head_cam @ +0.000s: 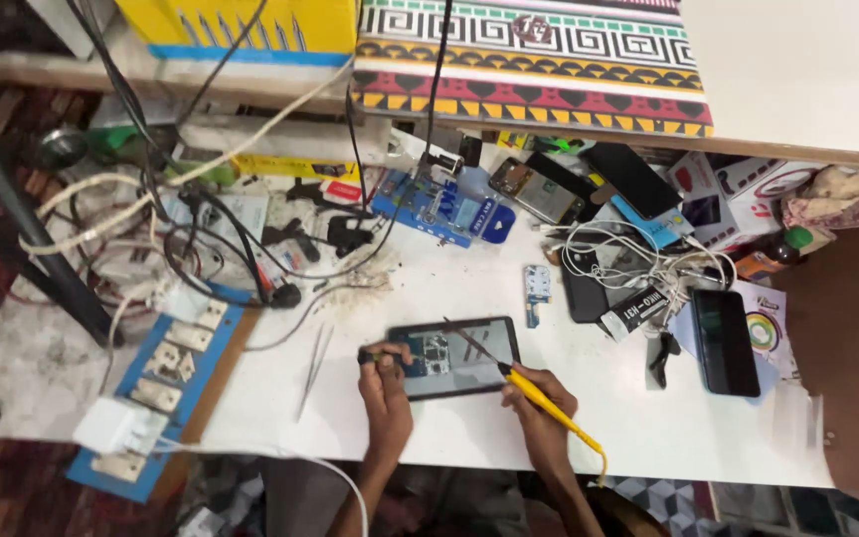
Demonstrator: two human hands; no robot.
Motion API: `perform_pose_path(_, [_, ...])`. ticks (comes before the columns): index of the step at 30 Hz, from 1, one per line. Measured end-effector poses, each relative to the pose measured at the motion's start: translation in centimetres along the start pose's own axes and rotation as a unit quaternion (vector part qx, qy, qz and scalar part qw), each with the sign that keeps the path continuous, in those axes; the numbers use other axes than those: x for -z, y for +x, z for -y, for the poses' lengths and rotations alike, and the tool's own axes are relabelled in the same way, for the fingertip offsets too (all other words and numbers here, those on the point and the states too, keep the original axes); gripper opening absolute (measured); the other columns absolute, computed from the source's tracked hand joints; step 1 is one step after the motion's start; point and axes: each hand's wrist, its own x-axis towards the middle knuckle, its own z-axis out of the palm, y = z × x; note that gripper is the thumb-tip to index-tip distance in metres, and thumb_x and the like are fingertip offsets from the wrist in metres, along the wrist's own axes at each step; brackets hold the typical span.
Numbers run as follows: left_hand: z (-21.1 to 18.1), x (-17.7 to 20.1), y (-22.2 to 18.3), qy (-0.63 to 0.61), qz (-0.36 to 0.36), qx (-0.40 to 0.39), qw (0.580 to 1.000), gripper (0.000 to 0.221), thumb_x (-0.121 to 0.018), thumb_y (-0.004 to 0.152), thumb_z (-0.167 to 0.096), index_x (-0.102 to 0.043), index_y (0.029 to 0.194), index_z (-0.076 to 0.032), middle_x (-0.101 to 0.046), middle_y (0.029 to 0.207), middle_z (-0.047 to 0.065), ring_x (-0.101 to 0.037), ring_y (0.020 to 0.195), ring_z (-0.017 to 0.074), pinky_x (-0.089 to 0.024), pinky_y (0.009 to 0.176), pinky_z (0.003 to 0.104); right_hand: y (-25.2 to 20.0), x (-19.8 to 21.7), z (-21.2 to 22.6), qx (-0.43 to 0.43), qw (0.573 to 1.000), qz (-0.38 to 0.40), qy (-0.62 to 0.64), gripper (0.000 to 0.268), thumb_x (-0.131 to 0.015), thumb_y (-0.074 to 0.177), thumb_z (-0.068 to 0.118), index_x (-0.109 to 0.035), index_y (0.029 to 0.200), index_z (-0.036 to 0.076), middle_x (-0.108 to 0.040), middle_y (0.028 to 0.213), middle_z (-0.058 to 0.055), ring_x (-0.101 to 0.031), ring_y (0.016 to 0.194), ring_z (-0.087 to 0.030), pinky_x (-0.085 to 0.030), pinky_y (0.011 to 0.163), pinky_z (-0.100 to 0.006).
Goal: The person uses a soldering iron and a small tool to work on a circuit board placed on a tablet screen. They repeatedly apply heat and manipulate components on the board throughout the clip.
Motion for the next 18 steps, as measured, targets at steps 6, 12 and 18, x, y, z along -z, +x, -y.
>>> perform_pose_path(6, [0.5, 0.6, -0.1, 0.033, -0.042, 0.015, 0.998, 0.029, -0.047, 0.109, -0.035, -0.054, 0.107, -0.007, -0.064, 0.095, 0.004, -0.038, 0.063, 0.0054, -0.032, 0.056, 0.022, -0.3, -0.3, 0.1, 0.016, 0.999, 0.007, 0.033, 0.028, -0.076, 0.087, 0.002, -0.071, 0.113, -0.005, -0.070, 0.080, -0.007, -0.062, 0.067, -0.010, -0.051, 0.060, -0.023])
perform_pose_path(12, [0.4, 0.4, -0.2, 0.068, -0.034, -0.022, 0.997, 0.026, -0.044, 0.112, -0.031, -0.052, 0.107, -0.008, -0.066, 0.097, 0.006, -0.041, 0.064, 0.0053, -0.035, 0.057, 0.022, -0.1, 0.1, 0.6, -0.031, 0.998, 0.002, 0.052, 0.025, -0.078, 0.086, 0.004, -0.073, 0.108, -0.007, -0.069, 0.076, -0.006, -0.058, 0.063, -0.010, -0.049, 0.056, -0.024])
perform_pose_path(18, [-1.0, -0.5, 0.5, 0.126, -0.073, 0.014, 0.989, 0.023, -0.041, 0.110, -0.026, -0.051, 0.107, -0.005, -0.065, 0.091, 0.009, -0.037, 0.056, 0.0084, -0.034, 0.052, 0.024, 0.1, -0.1, 1.7, -0.082, 0.996, -0.003, 0.035, 0.024, -0.081, 0.083, 0.007, -0.074, 0.102, -0.005, -0.071, 0.073, -0.006, -0.059, 0.060, -0.010, -0.050, 0.054, -0.024])
